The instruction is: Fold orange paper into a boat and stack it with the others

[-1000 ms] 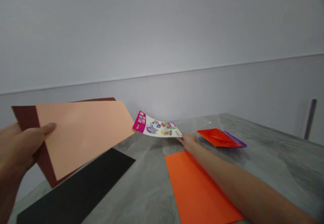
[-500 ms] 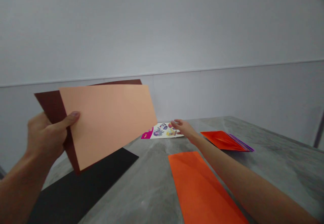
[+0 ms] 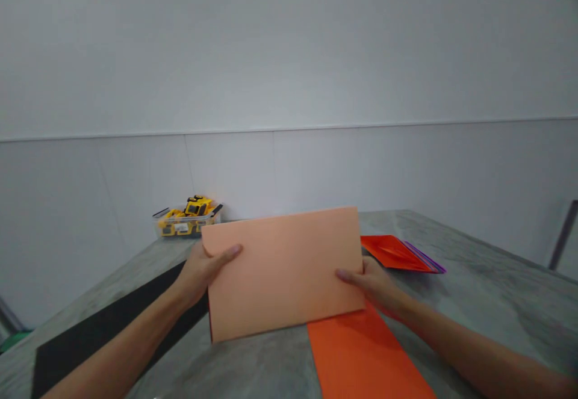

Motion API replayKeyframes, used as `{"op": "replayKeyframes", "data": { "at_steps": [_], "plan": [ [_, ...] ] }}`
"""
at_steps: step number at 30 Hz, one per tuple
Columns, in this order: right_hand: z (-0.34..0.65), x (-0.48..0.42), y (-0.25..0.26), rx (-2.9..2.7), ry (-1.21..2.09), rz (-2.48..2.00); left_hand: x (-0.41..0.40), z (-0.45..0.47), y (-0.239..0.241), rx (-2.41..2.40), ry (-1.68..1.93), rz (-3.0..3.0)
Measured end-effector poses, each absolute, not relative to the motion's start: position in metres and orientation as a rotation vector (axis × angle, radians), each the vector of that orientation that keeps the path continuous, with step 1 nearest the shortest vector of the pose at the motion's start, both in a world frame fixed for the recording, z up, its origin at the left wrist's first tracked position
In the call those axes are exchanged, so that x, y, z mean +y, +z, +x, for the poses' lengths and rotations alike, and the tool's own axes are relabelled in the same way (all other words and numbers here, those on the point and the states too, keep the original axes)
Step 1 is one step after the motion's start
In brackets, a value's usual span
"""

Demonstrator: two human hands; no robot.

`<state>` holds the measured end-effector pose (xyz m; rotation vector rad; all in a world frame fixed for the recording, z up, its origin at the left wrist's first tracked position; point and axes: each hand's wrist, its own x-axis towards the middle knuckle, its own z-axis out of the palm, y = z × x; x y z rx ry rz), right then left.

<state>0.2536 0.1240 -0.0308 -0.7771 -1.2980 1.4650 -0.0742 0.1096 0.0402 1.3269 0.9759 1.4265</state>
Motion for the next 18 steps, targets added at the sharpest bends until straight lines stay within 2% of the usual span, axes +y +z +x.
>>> {"op": "replayKeyframes", "data": {
  "at_steps": [3,5,9,12,13,16,18],
  "plan": [
    [0.251,0.119,-0.042,-1.258,1.489,-0.772,0.113,-0.068,0.03,0.943,1.274,1.246],
    [0.247,0.117,-0.04,-1.233,1.383,-0.822,0.115,-0.067,0.031,1.022,1.327,1.248],
    [0.237,0.106,-0.032,-1.43,0.836,-0.842,0.109,-0.056,0.043,1.195,1.483,1.103],
    [0.231,0.089,-0.032,-1.883,0.414,-0.644,0.094,-0.039,0.051,0.871,1.25,0.935],
    [0.229,0.082,-0.031,-2.014,0.336,-0.583,0.089,-0.035,0.053,0.838,1.272,0.906],
    [0.229,0.065,-0.016,-2.284,0.288,-0.531,0.08,-0.028,0.056,0.936,1.306,0.849],
    [0.233,0.058,0.005,-2.38,0.472,-0.558,0.076,-0.028,0.054,0.96,1.307,0.84]
  ]
}}
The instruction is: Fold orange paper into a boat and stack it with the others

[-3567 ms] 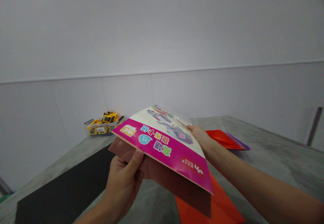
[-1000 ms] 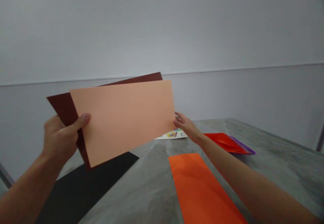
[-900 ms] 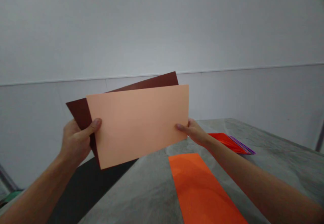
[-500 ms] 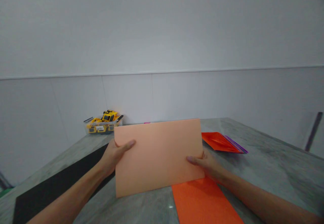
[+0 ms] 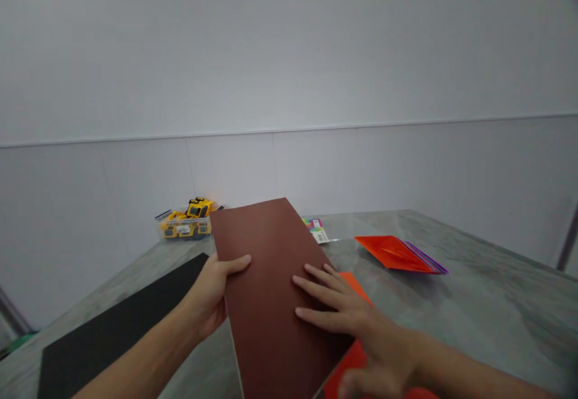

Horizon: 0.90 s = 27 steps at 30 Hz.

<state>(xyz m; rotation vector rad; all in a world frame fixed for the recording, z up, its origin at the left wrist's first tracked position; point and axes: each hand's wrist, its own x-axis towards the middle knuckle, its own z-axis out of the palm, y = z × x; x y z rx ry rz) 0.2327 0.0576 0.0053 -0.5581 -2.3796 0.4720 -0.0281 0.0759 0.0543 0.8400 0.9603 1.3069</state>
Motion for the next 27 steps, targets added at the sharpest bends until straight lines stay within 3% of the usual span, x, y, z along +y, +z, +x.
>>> {"op": "replayKeyframes", "data": {
  "at_steps": [3,6,8,13,18,27],
  "plan": [
    [0.235,0.054,0.043,-2.263,0.759,-0.565,0.061,-0.021,0.041,0.884,1.185,0.825],
    [0.219,0.055,0.063,-1.892,0.512,-0.772,0.038,-0.001,0.01,0.769,1.055,0.814],
    [0.199,0.055,0.056,-1.827,0.412,-0.805,0.023,0.015,-0.016,0.667,1.016,0.929],
    [0.153,0.056,-0.006,-1.73,0.563,-0.915,0.015,0.028,-0.064,0.699,1.133,1.346],
    [0.147,0.068,-0.045,-1.551,0.77,-0.887,0.023,0.019,-0.066,0.6,1.059,1.335],
    [0.155,0.063,-0.045,-1.498,0.862,-0.704,0.019,0.019,-0.045,0.568,1.123,1.086]
  ]
}}
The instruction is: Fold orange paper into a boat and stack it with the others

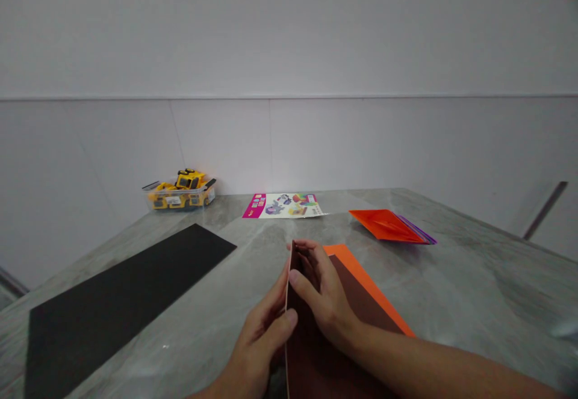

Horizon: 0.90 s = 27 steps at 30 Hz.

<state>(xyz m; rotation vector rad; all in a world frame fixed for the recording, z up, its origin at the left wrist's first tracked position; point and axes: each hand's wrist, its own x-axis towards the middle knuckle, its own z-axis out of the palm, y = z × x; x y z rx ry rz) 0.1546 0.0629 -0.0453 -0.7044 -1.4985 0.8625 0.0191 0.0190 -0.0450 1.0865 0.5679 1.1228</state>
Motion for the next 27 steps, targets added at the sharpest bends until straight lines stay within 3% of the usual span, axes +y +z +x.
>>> {"op": "replayKeyframes", "data": {
  "at_steps": [27],
  "plan": [
    [0.1529,0.0582,-0.0439,-1.465,0.84,-0.673,0.0149,0.0198,-0.0396,0.543,1.157,0.916]
  ]
}}
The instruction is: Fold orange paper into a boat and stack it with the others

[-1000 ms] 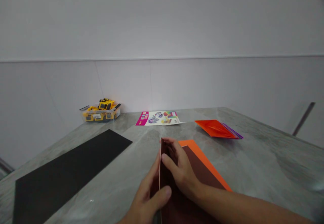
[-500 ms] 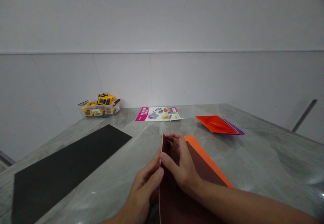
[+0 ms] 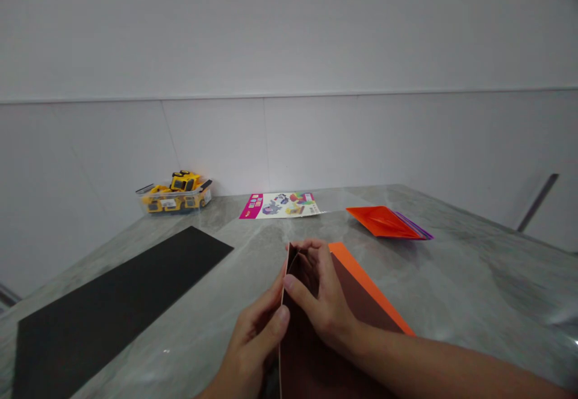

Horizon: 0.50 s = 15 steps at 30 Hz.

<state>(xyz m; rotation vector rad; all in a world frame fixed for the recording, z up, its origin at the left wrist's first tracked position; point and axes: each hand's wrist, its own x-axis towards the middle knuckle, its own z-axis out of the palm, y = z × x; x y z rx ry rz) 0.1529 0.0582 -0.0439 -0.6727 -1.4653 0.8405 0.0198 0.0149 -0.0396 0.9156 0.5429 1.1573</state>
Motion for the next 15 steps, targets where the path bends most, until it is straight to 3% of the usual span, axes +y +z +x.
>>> {"op": "replayKeyframes", "data": {
  "at_steps": [15],
  "plan": [
    [0.1513,0.0593,-0.0439,-1.485,0.723,-0.778,0.0174,0.0209,-0.0397,0.515,1.192,0.957]
  ]
}}
